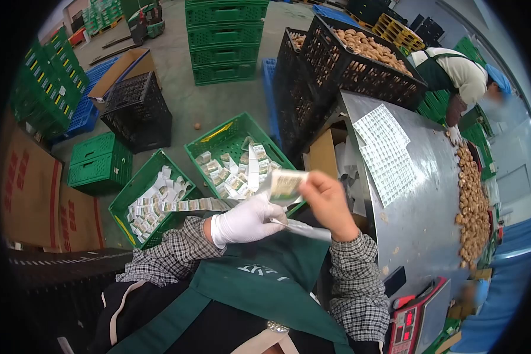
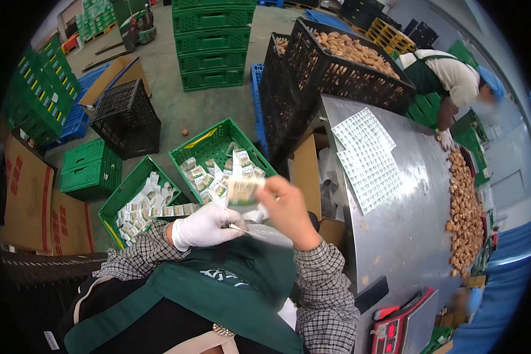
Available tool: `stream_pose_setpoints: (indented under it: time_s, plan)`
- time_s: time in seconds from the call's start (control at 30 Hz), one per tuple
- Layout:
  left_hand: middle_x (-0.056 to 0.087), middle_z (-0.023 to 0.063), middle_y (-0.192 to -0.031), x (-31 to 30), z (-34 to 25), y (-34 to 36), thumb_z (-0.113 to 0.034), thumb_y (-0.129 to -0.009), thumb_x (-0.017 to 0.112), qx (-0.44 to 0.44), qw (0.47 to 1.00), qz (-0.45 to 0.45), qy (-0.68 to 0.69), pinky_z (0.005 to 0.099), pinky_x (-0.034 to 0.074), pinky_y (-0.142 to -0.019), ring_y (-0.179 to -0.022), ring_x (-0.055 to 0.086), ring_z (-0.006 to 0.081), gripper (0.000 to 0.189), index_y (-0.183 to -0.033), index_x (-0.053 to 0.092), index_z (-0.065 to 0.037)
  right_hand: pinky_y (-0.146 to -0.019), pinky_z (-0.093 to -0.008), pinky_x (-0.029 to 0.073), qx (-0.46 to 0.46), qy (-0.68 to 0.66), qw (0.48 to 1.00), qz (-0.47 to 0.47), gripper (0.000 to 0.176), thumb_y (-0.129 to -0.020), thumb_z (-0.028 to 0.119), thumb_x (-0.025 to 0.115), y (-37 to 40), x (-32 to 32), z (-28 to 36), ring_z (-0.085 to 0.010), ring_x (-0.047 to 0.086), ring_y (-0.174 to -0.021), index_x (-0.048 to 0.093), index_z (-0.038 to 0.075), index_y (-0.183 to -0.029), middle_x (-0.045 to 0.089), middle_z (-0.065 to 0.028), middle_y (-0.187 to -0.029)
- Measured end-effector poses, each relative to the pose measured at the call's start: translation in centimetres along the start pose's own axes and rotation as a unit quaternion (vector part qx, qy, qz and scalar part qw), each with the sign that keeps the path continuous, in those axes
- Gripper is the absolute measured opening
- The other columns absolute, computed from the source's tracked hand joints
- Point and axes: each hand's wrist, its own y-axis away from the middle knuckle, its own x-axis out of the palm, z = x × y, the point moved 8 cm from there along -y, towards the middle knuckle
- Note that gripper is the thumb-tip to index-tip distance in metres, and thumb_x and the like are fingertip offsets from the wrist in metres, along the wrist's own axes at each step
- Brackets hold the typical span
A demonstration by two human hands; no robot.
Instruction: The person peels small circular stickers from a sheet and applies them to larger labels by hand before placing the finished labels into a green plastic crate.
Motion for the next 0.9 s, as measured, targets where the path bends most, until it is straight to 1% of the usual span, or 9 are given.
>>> stream_pose_setpoints:
  time_s: [0.07, 0.13, 0.23, 0.27, 0.37, 0.4, 0.5, 0.6, 0.9]
  plan:
    - [0.059, 0.0102, -0.074, 0.8, 0.4, 0.6, -0.007, -0.077, 0.063, 0.047, 0.998, -0.008, -0.033, 0.0304, 0.048, -0.065, -0.068, 0.059, 0.0230, 0.004, -0.077, 0.063, -0.004, -0.071, -0.0207, 0.042, -0.013, -0.180, 0.978, -0.102, 0.013, -0.087, 0.011, 0.056, -0.8, -2.4, 0.8, -0.0069, 0.053, -0.076, 0.058, -0.001, -0.092, 0.058, -0.0001, -0.080]
    - [0.061, 0.0094, -0.073, 0.0, 1.9, 0.8, -0.010, -0.077, 0.064, -0.098, 0.995, -0.012, 0.010, 0.0297, 0.048, -0.064, -0.067, 0.060, 0.0212, 0.006, -0.079, 0.064, -0.004, -0.073, -0.0204, 0.043, -0.008, -0.232, 0.967, -0.104, 0.018, -0.090, 0.013, 0.055, -1.4, -3.6, 1.4, -0.0071, 0.054, -0.077, 0.057, -0.002, -0.098, 0.060, -0.0002, -0.084]
    - [0.063, 0.0049, -0.068, -1.9, 4.2, 1.1, -0.015, -0.081, 0.065, -0.231, 0.964, -0.074, 0.106, 0.0243, 0.047, -0.059, -0.064, 0.058, 0.0076, 0.013, -0.081, 0.066, -0.003, -0.080, -0.0239, 0.047, 0.055, -0.112, 0.991, 0.043, 0.024, -0.087, 0.013, 0.058, 0.0, -1.3, 0.4, -0.0115, 0.059, -0.085, 0.054, -0.001, -0.107, 0.061, -0.0025, -0.089]
    - [0.063, 0.0043, -0.067, -2.5, 4.5, 1.1, -0.015, -0.081, 0.065, -0.225, 0.964, -0.091, 0.108, 0.0233, 0.046, -0.059, -0.063, 0.057, 0.0067, 0.014, -0.081, 0.067, -0.002, -0.072, -0.0242, 0.047, 0.045, 0.038, 0.994, 0.090, 0.021, -0.085, 0.012, 0.061, 1.0, -0.2, 0.5, -0.0122, 0.059, -0.080, 0.057, -0.001, -0.100, 0.061, -0.0046, -0.083]
    - [0.064, 0.0036, -0.069, -2.9, 5.0, 1.4, -0.014, -0.084, 0.063, -0.210, 0.951, -0.142, 0.176, 0.0220, 0.045, -0.057, -0.062, 0.056, 0.0066, 0.016, -0.079, 0.068, 0.000, -0.068, -0.0377, 0.047, -0.014, 0.236, 0.962, 0.140, 0.021, -0.081, 0.018, 0.061, 2.1, 1.6, 1.9, -0.0313, 0.059, -0.075, 0.058, 0.000, -0.091, 0.060, -0.0164, -0.081]
    - [0.064, 0.0033, -0.072, -2.9, 4.9, 1.5, -0.011, -0.084, 0.063, -0.218, 0.947, -0.147, 0.183, 0.0220, 0.045, -0.058, -0.064, 0.056, 0.0070, 0.014, -0.078, 0.067, 0.001, -0.067, -0.0422, 0.045, 0.014, 0.199, 0.969, 0.143, 0.020, -0.080, 0.019, 0.061, 2.1, 1.5, 2.0, -0.0390, 0.055, -0.078, 0.058, 0.000, -0.086, 0.057, -0.0214, -0.081]
    - [0.065, 0.0044, -0.087, -3.0, 4.5, 1.2, -0.007, -0.083, 0.063, -0.251, 0.929, -0.112, 0.249, 0.0236, 0.047, -0.068, -0.078, 0.059, 0.0104, 0.011, -0.088, 0.065, 0.003, -0.065, -0.0424, 0.044, 0.009, 0.211, 0.967, 0.144, 0.019, -0.082, 0.019, 0.059, 1.9, 0.7, 2.3, -0.0380, 0.055, -0.075, 0.055, 0.000, -0.081, 0.056, -0.0202, -0.076]
    - [0.062, 0.0057, -0.101, -2.2, 3.3, 0.0, -0.003, -0.081, 0.065, -0.207, 0.891, -0.099, 0.393, 0.0245, 0.049, -0.077, -0.090, 0.059, 0.0127, 0.025, -0.105, 0.059, 0.003, -0.063, -0.0433, 0.042, -0.011, 0.219, 0.964, 0.154, 0.021, -0.084, 0.019, 0.057, 1.8, 0.6, 1.9, -0.0380, 0.053, -0.071, 0.052, 0.000, -0.076, 0.053, -0.0195, -0.071]
    - [0.065, 0.0072, -0.092, -2.0, 3.9, 0.8, 0.002, -0.079, 0.064, -0.232, 0.888, -0.141, 0.371, 0.0225, 0.049, -0.071, -0.080, 0.061, 0.0107, 0.019, -0.098, 0.063, 0.004, -0.064, -0.0440, 0.042, -0.087, 0.269, 0.948, 0.148, 0.019, -0.085, 0.018, 0.053, 1.5, 1.3, 3.1, -0.0364, 0.053, -0.071, 0.052, 0.002, -0.075, 0.052, -0.0179, -0.070]
